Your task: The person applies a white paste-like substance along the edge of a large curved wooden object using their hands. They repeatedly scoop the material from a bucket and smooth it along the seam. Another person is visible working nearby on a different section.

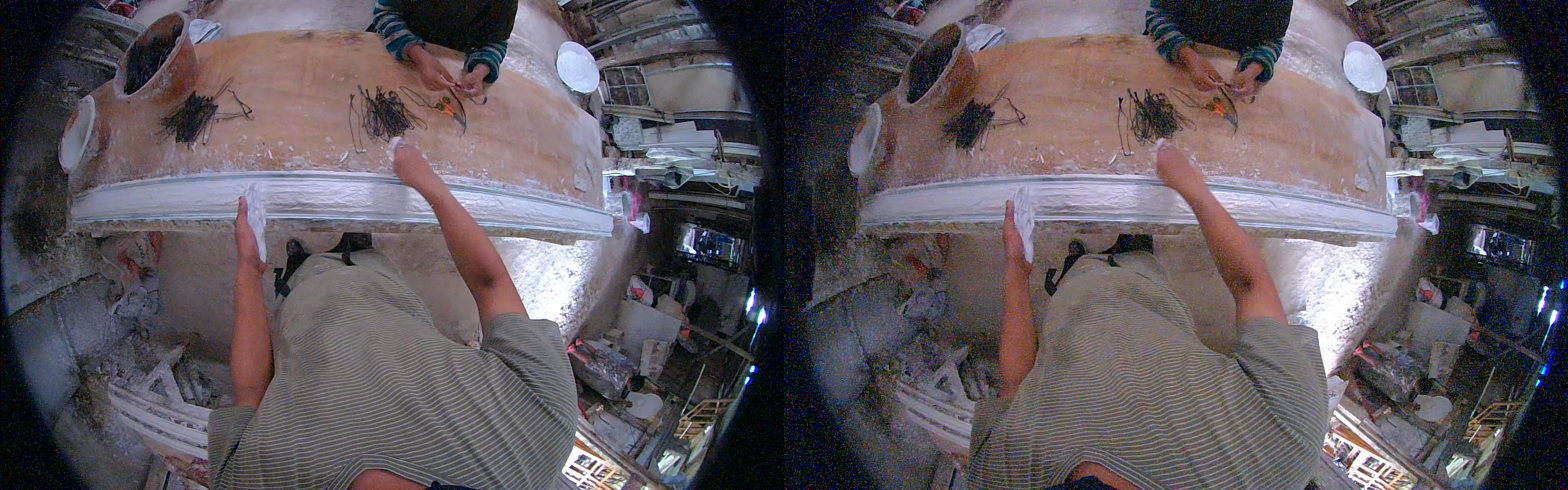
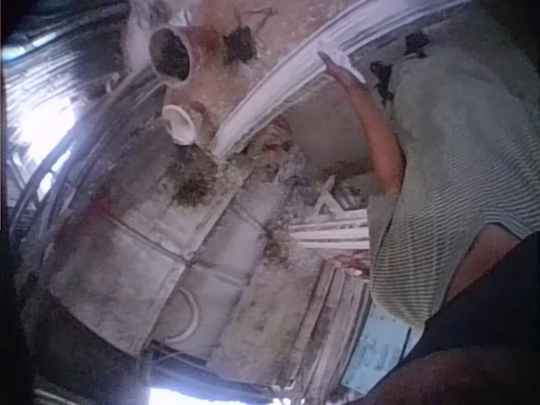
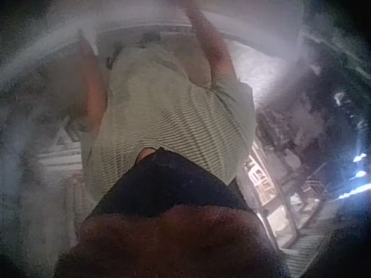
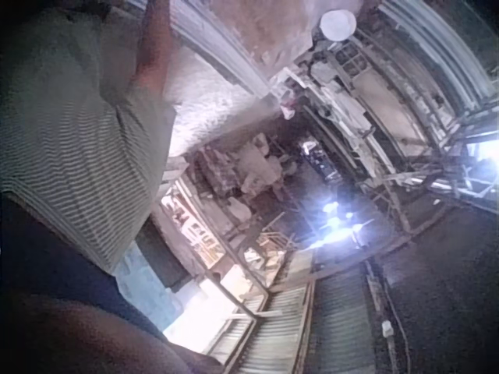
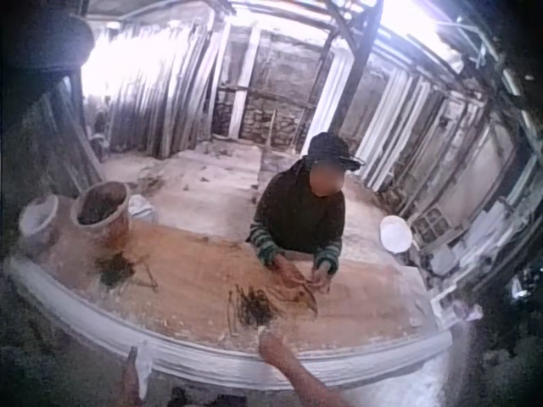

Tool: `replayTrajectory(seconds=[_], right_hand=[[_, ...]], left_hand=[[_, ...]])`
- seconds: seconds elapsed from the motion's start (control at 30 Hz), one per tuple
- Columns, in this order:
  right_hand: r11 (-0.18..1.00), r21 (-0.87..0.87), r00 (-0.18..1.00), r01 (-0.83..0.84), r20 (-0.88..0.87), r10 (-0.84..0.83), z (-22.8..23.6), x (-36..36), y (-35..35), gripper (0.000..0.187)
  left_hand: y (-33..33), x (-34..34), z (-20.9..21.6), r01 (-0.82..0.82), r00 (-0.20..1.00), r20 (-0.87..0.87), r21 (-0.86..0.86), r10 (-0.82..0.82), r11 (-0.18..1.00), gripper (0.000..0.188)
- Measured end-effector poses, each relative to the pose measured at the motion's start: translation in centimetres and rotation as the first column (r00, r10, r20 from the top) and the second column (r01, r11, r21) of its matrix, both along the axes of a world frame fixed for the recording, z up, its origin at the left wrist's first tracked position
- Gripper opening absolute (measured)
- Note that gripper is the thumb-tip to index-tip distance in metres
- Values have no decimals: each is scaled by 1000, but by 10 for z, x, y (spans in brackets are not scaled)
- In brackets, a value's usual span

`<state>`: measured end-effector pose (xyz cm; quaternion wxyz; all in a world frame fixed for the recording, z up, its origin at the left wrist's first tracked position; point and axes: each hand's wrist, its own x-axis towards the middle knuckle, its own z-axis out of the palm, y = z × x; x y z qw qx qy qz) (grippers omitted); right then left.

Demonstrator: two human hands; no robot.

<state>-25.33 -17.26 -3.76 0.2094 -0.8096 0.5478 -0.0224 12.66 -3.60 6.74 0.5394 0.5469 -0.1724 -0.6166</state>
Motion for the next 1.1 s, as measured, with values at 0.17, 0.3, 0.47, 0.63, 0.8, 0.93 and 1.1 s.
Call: replayTrajectory(seconds=[0.17, 0.3, 0.47, 0.63, 0.8, 0.93, 1.1], right_hand=[[986, 156, 961, -54, 277, 9, 58, 127, 30, 25], [948, 45, 763, -315, 606, 225, 163, 205, 42, 24], [974, 121, 728, -193, 683, 60, 231, 221, 38, 24], [985, 155, 701, -81, 712, -54, 197, 176, 39, 27], [921, 371, 860, 120, 424, -283, 113, 117, 67, 27], [936, 187, 894, 300, 288, -344, 53, 75, 97, 31], [888, -291, 934, 357, 94, -345, 33, 52, 134, 39]], left_hand=[[-5, -11, 13, 235, 866, 418, 147, -275, 961, 77], [-15, -18, 19, 307, 825, 512, -47, -241, 951, 70], [-34, 19, 20, 335, 805, 553, -126, -214, 934, 40], [-45, 60, 27, 492, 663, 705, -157, -251, 856, 29], [-44, 85, 12, 656, 207, 936, 83, -284, 751, 30], [-34, 95, -24, 610, 159, 956, 100, -245, 786, 30], [-36, 99, -42, 595, 121, 969, 104, -217, 797, 28]])
